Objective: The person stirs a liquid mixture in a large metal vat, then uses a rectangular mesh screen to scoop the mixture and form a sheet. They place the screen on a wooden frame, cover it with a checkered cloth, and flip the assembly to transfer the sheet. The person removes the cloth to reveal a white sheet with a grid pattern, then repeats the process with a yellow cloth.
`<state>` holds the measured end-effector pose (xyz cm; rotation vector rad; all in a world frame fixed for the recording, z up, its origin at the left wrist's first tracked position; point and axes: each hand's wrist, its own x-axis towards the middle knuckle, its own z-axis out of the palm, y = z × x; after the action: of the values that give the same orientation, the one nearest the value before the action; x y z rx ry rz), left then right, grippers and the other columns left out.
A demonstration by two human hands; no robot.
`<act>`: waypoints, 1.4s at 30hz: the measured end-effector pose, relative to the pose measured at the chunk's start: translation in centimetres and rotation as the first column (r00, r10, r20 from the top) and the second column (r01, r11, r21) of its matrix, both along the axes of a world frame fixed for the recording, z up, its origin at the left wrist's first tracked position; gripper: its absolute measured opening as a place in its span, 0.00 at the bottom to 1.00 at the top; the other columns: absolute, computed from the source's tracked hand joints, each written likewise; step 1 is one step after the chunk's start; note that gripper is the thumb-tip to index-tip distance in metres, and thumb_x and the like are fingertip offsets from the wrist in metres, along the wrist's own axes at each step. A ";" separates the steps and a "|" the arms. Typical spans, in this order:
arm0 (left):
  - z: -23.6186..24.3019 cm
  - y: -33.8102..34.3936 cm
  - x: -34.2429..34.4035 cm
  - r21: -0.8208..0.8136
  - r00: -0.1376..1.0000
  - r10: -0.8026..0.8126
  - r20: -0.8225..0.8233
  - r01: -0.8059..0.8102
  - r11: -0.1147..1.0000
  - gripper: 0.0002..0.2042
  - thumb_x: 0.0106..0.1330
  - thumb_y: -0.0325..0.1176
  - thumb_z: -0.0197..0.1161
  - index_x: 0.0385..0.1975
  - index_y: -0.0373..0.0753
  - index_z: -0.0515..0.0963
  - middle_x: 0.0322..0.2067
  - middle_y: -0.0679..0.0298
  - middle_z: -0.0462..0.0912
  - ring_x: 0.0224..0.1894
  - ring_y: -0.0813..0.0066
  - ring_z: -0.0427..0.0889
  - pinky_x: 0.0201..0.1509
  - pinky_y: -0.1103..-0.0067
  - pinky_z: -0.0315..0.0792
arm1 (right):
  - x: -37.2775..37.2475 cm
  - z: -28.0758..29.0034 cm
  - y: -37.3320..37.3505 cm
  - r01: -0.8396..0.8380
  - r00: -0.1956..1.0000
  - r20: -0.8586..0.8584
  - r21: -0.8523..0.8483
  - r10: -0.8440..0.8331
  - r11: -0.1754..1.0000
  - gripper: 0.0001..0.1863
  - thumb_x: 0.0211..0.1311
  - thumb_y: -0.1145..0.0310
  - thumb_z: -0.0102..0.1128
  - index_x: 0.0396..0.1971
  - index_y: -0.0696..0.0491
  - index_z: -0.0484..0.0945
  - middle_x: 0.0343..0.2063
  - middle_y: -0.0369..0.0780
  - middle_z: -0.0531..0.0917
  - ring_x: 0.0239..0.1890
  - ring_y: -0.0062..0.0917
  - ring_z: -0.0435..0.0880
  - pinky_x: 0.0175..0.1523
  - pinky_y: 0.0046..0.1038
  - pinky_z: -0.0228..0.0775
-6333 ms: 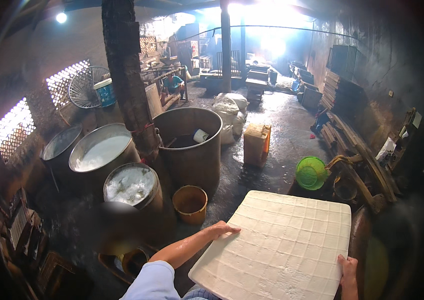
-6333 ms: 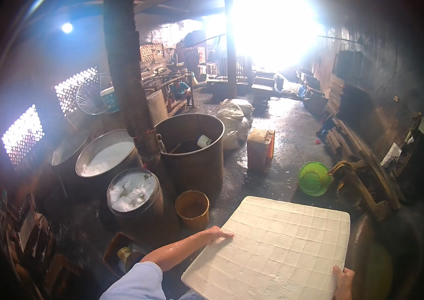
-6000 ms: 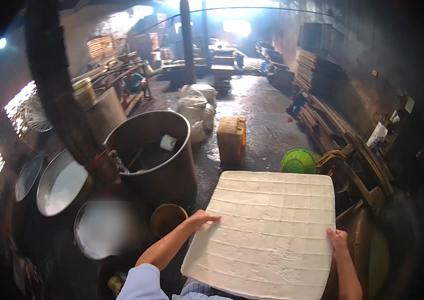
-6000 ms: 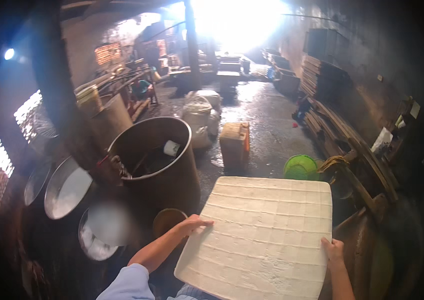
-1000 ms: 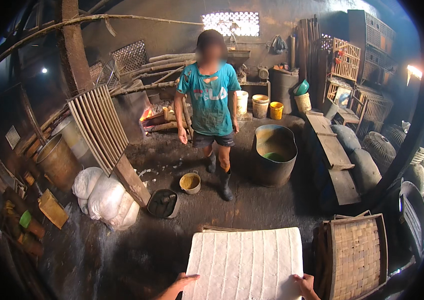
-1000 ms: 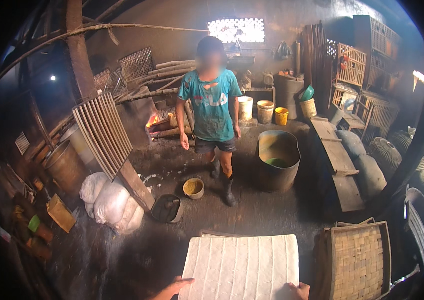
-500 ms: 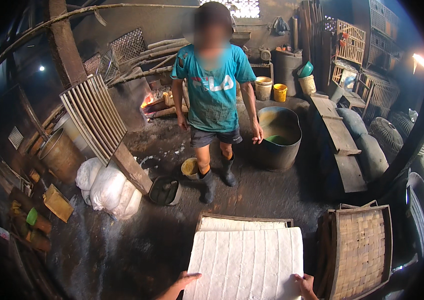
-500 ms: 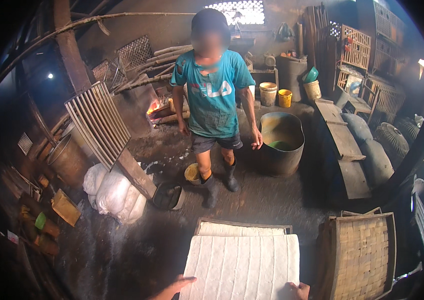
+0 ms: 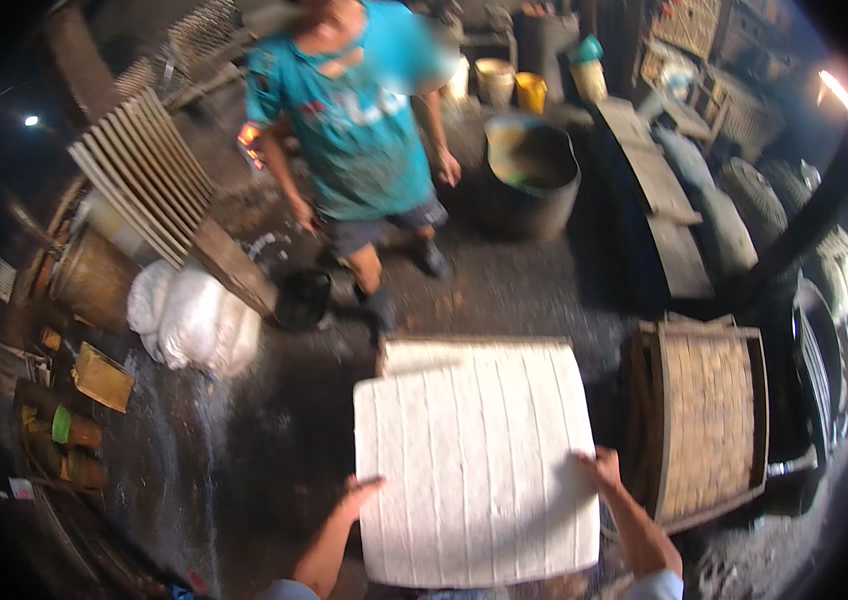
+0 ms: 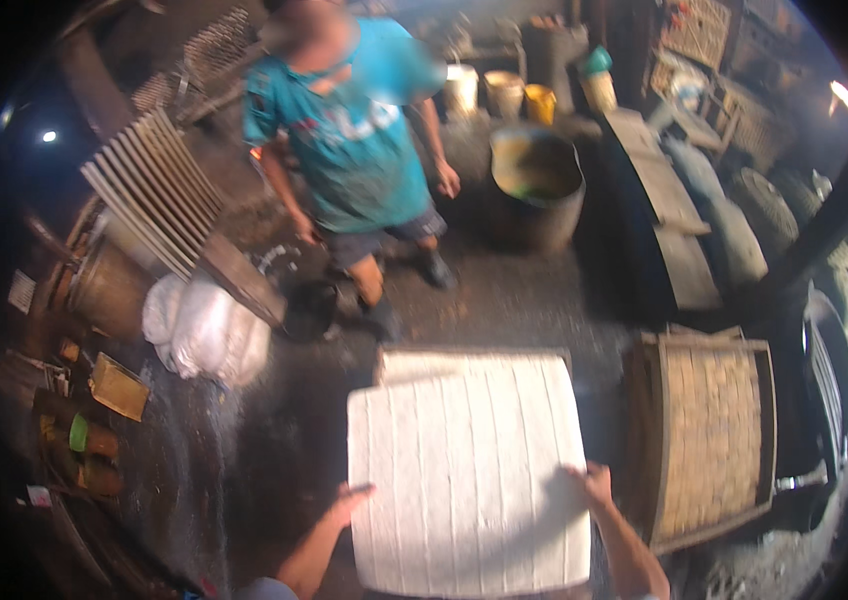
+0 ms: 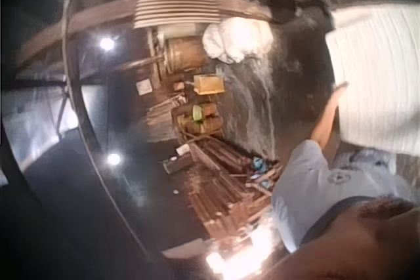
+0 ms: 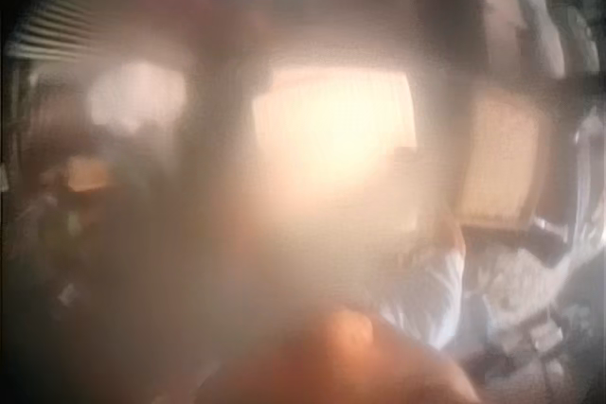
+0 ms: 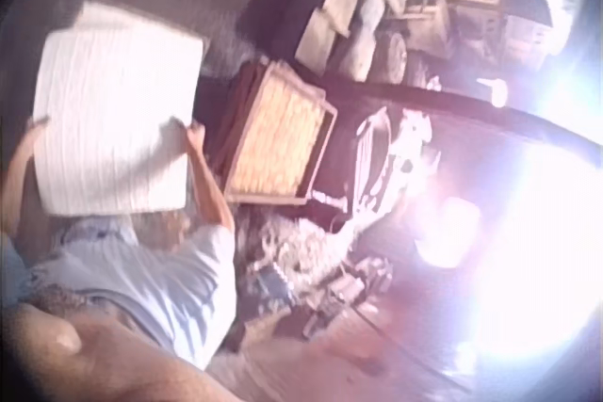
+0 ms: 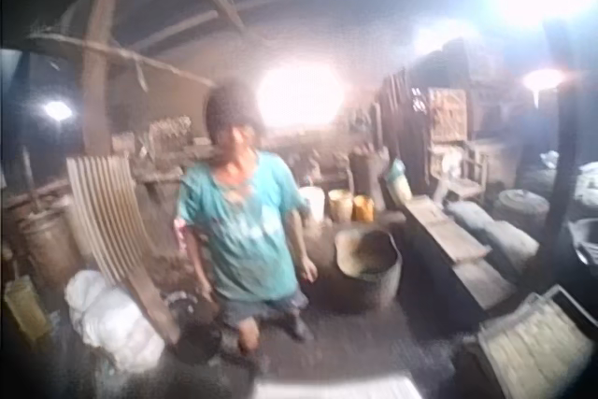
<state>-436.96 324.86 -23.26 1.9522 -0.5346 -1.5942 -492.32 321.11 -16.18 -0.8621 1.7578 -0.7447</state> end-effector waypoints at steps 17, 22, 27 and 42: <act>-5.3 0.0 -9.5 -0.101 0.955 0.296 -0.031 -0.298 0.949 0.26 0.52 0.32 0.76 0.51 0.32 0.76 0.46 0.61 0.81 0.47 0.68 0.78 0.53 0.72 0.71 | -4.5 -12.7 -14.6 -0.140 0.990 -0.008 0.096 0.142 0.985 0.27 0.50 0.50 0.74 0.35 0.62 0.84 0.26 0.38 0.84 0.27 0.20 0.82 0.35 0.27 0.74; -7.4 0.3 -9.5 -0.129 0.952 0.285 -0.116 -0.299 0.946 0.27 0.53 0.31 0.75 0.53 0.32 0.74 0.49 0.61 0.79 0.49 0.68 0.78 0.57 0.73 0.68 | -4.6 -19.7 -19.3 -0.238 0.961 -0.111 0.135 0.253 0.962 0.28 0.49 0.51 0.76 0.37 0.63 0.84 0.27 0.38 0.84 0.29 0.20 0.82 0.36 0.27 0.75; -7.6 -0.4 -10.6 -0.154 0.947 0.304 -0.107 -0.318 0.935 0.27 0.55 0.32 0.74 0.54 0.32 0.73 0.49 0.62 0.79 0.50 0.69 0.77 0.57 0.73 0.68 | -4.8 -22.4 -21.3 -0.240 0.946 -0.193 0.129 0.262 0.962 0.29 0.50 0.49 0.75 0.36 0.63 0.84 0.28 0.40 0.85 0.29 0.22 0.82 0.37 0.27 0.75; -5.7 9.5 -0.6 0.091 0.964 0.255 -0.070 -0.249 0.964 0.46 0.59 0.47 0.70 0.72 0.46 0.46 0.67 0.59 0.62 0.68 0.58 0.63 0.67 0.51 0.52 | -6.7 -16.9 -9.8 0.071 0.899 -0.406 -0.234 -0.164 0.970 0.25 0.68 0.50 0.55 0.47 0.60 0.79 0.37 0.35 0.83 0.43 0.20 0.78 0.51 0.24 0.68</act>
<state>-437.54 334.35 -29.00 1.9172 -0.1808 -1.5449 -498.98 311.32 -33.09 -1.1359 2.1577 -0.8872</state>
